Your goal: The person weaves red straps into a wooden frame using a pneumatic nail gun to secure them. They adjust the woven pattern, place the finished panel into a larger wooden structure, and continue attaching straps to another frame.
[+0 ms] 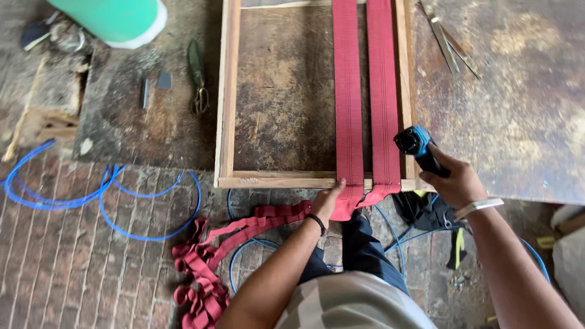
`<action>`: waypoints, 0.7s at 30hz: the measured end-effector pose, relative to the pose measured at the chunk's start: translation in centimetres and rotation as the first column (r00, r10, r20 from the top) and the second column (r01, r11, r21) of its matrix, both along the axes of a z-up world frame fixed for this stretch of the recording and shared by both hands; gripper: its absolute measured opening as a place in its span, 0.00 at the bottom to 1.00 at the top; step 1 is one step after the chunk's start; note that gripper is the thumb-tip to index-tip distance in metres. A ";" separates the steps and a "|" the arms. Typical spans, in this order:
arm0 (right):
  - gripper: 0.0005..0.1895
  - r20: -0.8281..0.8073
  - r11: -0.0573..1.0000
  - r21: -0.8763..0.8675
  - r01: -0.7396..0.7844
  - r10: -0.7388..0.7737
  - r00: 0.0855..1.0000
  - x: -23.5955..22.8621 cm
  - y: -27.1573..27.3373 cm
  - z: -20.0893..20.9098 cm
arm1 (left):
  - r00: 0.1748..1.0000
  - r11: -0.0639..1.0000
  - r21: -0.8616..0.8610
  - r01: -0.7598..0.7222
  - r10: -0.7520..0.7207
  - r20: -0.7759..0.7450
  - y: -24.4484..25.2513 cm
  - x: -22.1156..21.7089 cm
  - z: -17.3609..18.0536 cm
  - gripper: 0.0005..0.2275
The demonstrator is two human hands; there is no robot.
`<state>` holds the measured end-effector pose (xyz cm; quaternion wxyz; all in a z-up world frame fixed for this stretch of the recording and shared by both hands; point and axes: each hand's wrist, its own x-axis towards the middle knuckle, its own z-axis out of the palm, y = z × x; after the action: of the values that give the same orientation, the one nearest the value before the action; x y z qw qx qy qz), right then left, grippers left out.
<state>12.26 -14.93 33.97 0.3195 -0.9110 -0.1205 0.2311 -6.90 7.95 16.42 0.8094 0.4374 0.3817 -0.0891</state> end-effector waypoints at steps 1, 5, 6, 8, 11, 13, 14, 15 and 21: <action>0.40 0.017 0.996 -0.086 -0.029 0.031 0.999 1.4 0.3 -0.2 | 0.994 0.994 -0.058 -0.095 0.092 -0.055 0.2 0.6 0.1 0.31; 0.39 0.101 0.961 -0.214 -0.176 0.201 0.974 6.3 2.3 -1.4 | 0.952 0.960 0.001 -0.280 0.278 -0.130 0.1 1.2 -0.1 0.30; 0.39 0.129 0.955 -0.196 -0.224 0.251 0.959 7.4 3.0 -1.8 | 0.936 0.937 -0.034 -0.348 0.345 -0.072 -0.1 1.1 -0.2 0.29; 0.37 0.313 0.921 -0.097 -0.377 0.388 0.867 9.0 5.0 -2.5 | 0.896 0.900 0.068 -0.431 0.436 -0.091 0.3 0.9 -0.3 0.28; 0.34 0.383 0.891 -0.070 -0.448 0.438 0.813 11.5 7.4 -3.4 | 0.869 0.819 0.390 -0.421 0.487 -0.085 2.8 0.2 -0.9 0.28; 0.33 0.372 0.895 -0.103 -0.434 0.440 0.818 12.4 9.6 -4.2 | 0.819 0.769 0.428 -0.474 0.564 -0.106 4.8 -0.3 -1.5 0.30; 0.33 0.375 0.897 -0.131 -0.423 0.440 0.816 12.9 10.7 -4.6 | 0.831 0.774 0.441 -0.453 0.546 -0.105 5.2 -0.6 -1.8 0.30; 0.33 0.377 0.899 -0.157 -0.410 0.438 0.816 13.4 11.8 -4.9 | 0.843 0.779 0.456 -0.431 0.528 -0.105 5.5 -0.9 -2.0 0.30; 0.36 0.449 0.833 -0.237 -0.500 0.551 0.704 16.3 16.5 -7.8 | 0.829 0.788 0.612 -0.063 0.383 -0.408 5.2 -1.9 -0.9 0.34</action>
<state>28.60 1.61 26.12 0.1532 -0.8806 -0.4421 0.0745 -8.81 13.20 15.52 0.5122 0.5703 0.6419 0.0175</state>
